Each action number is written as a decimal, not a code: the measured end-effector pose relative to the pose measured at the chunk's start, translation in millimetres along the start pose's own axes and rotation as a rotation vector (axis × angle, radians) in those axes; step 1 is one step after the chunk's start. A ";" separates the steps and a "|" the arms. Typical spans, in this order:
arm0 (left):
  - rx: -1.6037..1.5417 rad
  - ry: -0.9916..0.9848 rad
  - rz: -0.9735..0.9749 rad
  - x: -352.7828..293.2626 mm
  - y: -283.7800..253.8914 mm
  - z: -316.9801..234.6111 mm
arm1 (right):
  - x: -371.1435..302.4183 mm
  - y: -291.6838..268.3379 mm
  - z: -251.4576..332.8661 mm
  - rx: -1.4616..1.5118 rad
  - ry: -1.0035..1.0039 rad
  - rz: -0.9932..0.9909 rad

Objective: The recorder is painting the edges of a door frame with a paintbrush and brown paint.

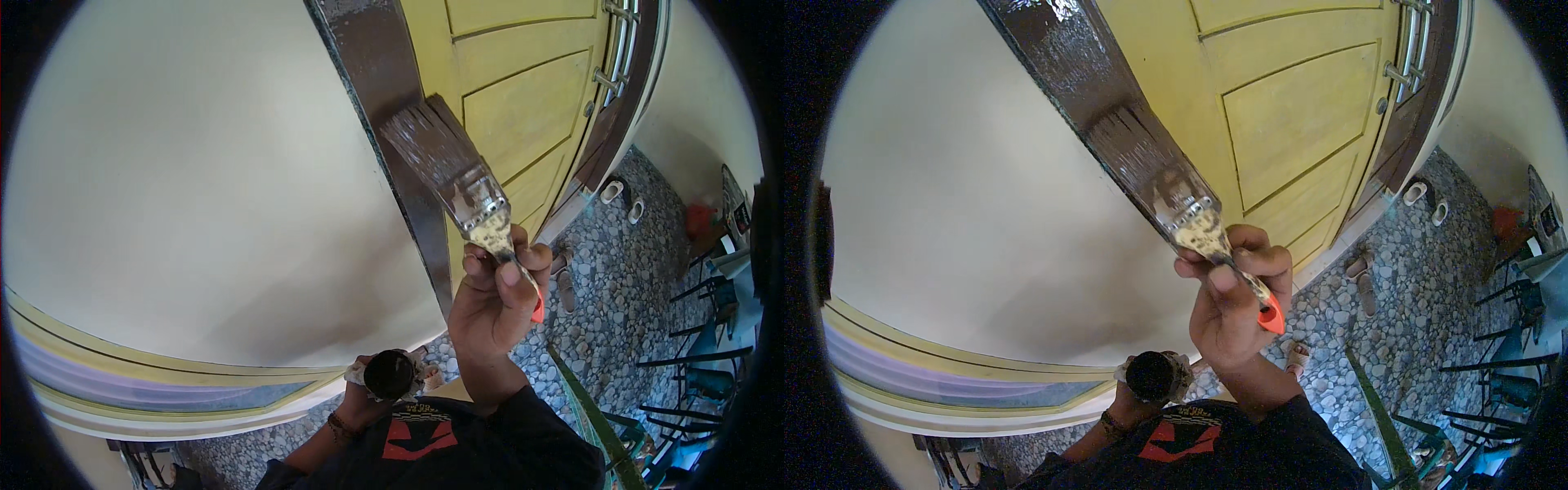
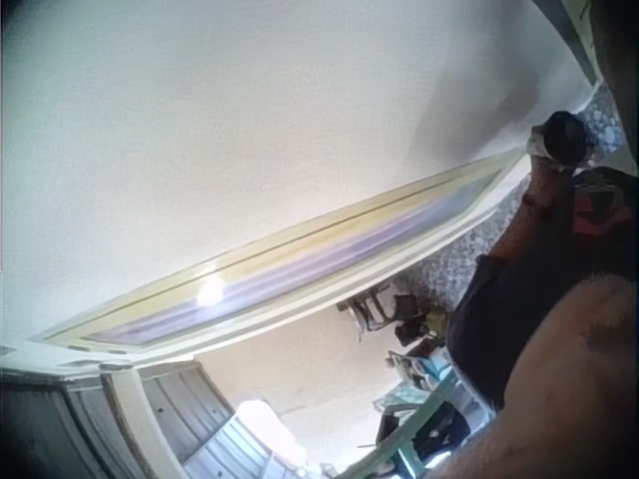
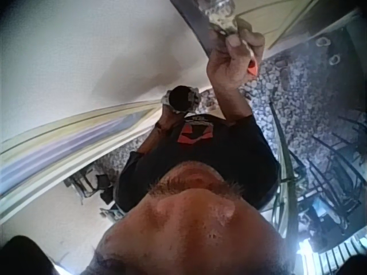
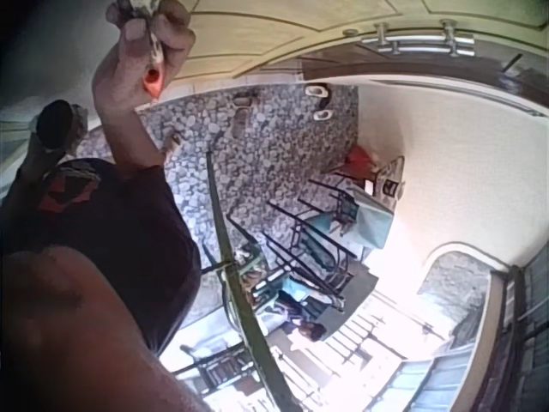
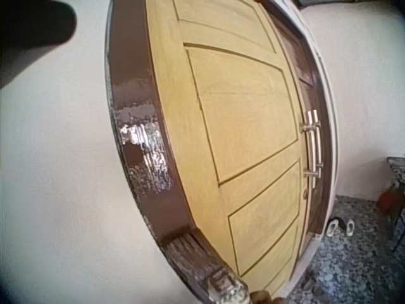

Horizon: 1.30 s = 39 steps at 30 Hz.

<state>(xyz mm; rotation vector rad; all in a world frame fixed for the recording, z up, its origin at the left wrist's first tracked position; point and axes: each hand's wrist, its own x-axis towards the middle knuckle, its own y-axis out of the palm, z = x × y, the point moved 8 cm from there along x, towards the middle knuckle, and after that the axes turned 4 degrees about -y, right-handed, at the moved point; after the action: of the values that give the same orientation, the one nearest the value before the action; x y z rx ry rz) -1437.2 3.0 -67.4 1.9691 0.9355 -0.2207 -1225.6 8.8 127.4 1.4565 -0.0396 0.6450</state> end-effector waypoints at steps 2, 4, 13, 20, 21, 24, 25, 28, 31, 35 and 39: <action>-0.070 -0.020 0.011 2.1 -3.5 3.4 | 1.9 2.8 -4.4 -0.047 0.020 0.005; 0.013 -0.021 -0.049 3.0 -7.9 3.1 | 2.1 1.9 -9.2 -0.068 0.026 -0.005; 1.054 0.302 -0.048 -12.0 22.0 -23.8 | -6.7 -16.8 -17.0 -0.103 0.057 -0.047; 0.195 0.000 -0.022 -2.4 -7.6 1.5 | -12.4 -25.1 -18.7 -0.102 0.044 -0.068; 0.342 0.047 -0.025 -2.5 -6.9 -1.9 | -13.3 -26.2 -18.8 -0.119 0.044 -0.075; 0.321 0.033 -0.012 -2.8 -4.2 -1.2 | -16.0 -28.1 -19.0 -0.132 0.050 -0.086; 0.077 -0.058 -0.025 -2.7 -5.8 5.2 | -16.9 -28.9 -19.2 -0.132 0.054 -0.093; 0.618 0.092 0.001 -8.7 5.0 -7.5 | -18.8 -30.4 -19.4 -0.134 0.050 -0.105; 1.053 0.215 0.032 -16.1 14.8 -11.8 | -21.5 -32.7 -19.4 -0.138 0.053 -0.118; 0.386 0.003 0.036 -11.8 -1.1 5.1 | -27.2 -38.5 -21.2 -0.130 0.082 -0.158; 0.196 -0.069 -0.090 -12.5 -23.9 16.0 | -30.3 -45.4 -22.1 -0.128 0.085 -0.166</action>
<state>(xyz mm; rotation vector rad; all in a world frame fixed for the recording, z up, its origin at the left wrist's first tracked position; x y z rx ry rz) -1459.0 -9.3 -86.3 2.0851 0.9898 -0.4431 -1239.3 18.6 70.9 1.2927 0.1037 0.5585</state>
